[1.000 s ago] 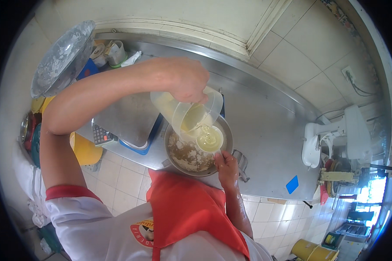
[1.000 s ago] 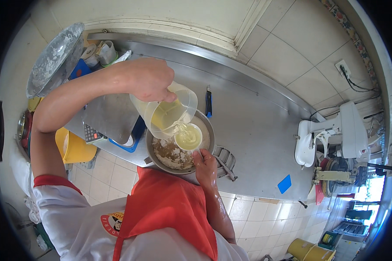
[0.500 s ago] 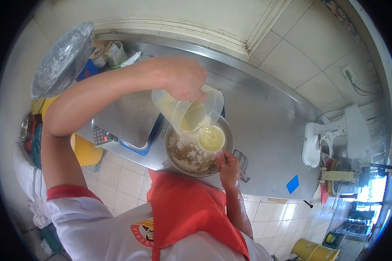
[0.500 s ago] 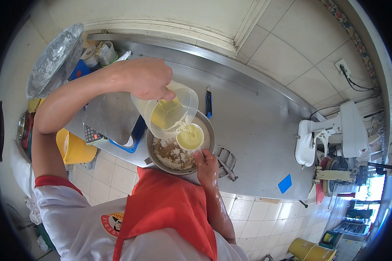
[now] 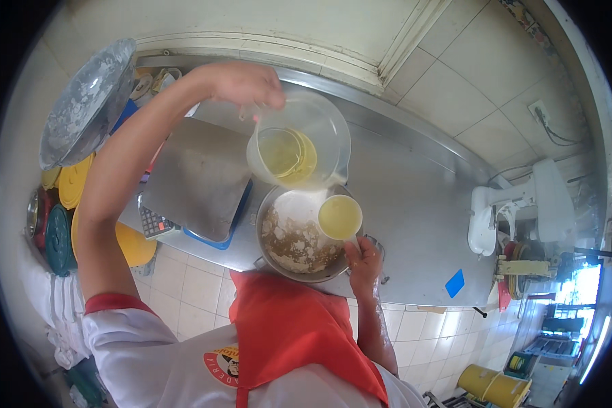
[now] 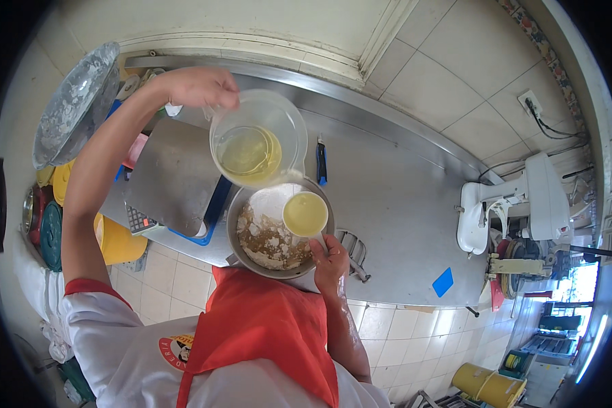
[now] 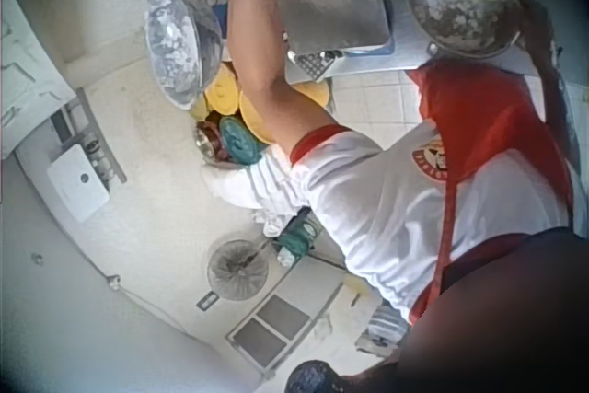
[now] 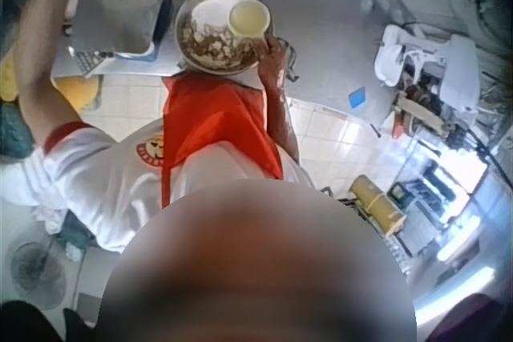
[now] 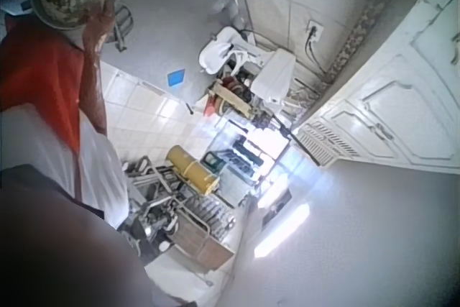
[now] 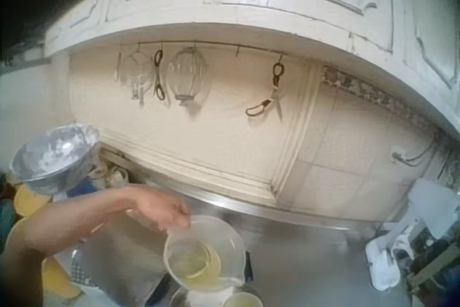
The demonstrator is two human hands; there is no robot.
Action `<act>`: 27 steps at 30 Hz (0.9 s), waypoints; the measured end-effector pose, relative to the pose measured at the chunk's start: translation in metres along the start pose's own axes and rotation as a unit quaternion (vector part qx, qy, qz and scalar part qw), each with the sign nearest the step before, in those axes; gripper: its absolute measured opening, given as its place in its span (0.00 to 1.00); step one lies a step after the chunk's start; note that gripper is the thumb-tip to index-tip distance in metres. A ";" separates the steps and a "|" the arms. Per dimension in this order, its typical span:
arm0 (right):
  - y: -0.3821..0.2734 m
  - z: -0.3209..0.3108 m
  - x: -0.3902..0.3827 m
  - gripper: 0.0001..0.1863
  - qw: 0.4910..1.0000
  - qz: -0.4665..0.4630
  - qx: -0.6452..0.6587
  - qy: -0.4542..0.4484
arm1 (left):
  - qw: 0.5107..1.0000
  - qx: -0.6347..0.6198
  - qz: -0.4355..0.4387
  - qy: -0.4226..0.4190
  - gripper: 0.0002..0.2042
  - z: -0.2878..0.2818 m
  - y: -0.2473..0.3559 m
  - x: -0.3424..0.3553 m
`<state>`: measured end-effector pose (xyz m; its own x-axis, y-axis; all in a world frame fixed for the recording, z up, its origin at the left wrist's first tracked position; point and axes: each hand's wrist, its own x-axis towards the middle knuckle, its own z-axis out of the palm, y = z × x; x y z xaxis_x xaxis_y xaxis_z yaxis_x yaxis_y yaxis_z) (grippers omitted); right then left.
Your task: The person adds flour from a large bucket into a metal bowl, then pours oil from a pitcher and water from a tap into the bowl by hand.
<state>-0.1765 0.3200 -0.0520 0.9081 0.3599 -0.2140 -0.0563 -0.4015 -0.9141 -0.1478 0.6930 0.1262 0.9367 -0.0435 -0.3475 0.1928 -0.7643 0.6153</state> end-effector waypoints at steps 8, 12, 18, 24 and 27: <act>-0.003 0.022 0.000 0.06 0.939 -0.208 -0.244 0.127 | 0.956 -0.283 -0.064 0.041 0.12 0.001 -0.102 0.057; -0.003 0.041 -0.004 0.10 0.913 -0.237 -0.293 0.159 | 0.961 -0.267 -0.069 -0.037 0.10 0.018 -0.162 0.115; 0.009 0.057 -0.028 0.10 0.900 -0.180 -0.313 0.243 | 0.957 -0.267 -0.097 -0.060 0.05 0.061 -0.237 0.227; -0.007 0.046 -0.042 0.12 0.893 -0.227 -0.310 0.234 | 0.924 -0.344 -0.102 -0.131 0.06 0.108 -0.398 0.305; -0.025 0.031 -0.053 0.17 0.890 -0.223 -0.314 0.245 | 0.931 -0.325 -0.146 -0.076 0.15 0.129 -0.371 0.318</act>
<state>-0.2356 0.3366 -0.0288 0.8629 0.2526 0.4378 0.4580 -0.7572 -0.4657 0.0407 0.8795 -0.3035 0.7735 -0.0228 -0.6334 0.6160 -0.2086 0.7596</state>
